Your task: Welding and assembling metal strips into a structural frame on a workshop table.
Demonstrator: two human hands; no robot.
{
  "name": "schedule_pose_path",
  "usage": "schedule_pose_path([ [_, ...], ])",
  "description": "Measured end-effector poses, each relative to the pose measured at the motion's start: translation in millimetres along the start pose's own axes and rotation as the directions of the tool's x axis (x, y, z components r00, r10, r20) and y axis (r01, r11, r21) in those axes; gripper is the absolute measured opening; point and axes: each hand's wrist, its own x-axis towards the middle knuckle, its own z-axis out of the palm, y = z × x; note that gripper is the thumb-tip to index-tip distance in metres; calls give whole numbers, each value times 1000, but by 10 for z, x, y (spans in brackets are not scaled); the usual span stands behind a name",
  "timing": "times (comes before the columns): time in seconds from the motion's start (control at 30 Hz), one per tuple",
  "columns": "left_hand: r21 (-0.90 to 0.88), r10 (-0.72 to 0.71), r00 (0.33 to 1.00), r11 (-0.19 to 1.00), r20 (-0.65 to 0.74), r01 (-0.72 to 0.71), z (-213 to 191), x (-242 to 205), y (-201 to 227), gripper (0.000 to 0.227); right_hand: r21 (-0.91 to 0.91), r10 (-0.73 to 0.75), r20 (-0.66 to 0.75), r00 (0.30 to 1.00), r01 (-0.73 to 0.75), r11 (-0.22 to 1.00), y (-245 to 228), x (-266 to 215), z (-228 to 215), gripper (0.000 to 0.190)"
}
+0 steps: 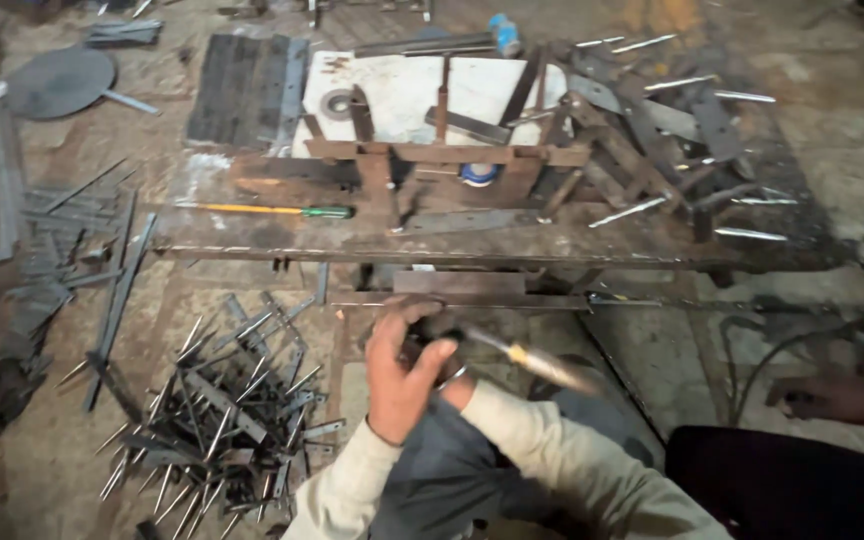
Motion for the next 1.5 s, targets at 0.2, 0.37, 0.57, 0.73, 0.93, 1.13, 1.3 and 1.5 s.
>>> schedule_pose_path([
  [0.2, -193, -438, 891, 890, -121, 412, -86, -663, -804, 36, -7, 193, -204, 960, -199, 980, 639, -104, -1269, 33],
  [0.37, -390, -639, 757, 737, -135, 552, 15, -975, -1129, 36, -7, 299, -38, 954, -299, 954, 669, -427, -1868, 35],
  [0.57, -379, -656, 743, 726, -133, 574, 287, -743, -1258, 36, 231, 435, 115, 893, -450, 863, 877, -851, -1459, 49],
  [0.73, -289, -533, 824, 834, -194, 471, 270, -425, -1213, 34, 200, 542, -14, 841, -528, 825, 653, -915, -1205, 45],
  [0.93, -309, -627, 761, 766, -165, 564, 54, 56, -1259, 36, -177, 359, -162, 919, -385, 906, 1220, -1167, -1175, 56],
  [1.13, -63, -390, 898, 920, -202, 386, 23, 708, -1776, 41, -379, 438, -78, 895, -433, 818, 1696, -1364, -1166, 70],
  [1.3, 301, -205, 947, 913, -247, 276, 166, 1344, -1962, 47, -462, 427, 110, 898, -334, 821, 1853, -1387, -1123, 45],
  [1.5, 538, -201, 973, 811, -112, 230, 297, 1607, -2125, 51, -455, 399, 174, 900, -286, 843, 1836, -1358, -1097, 43],
])
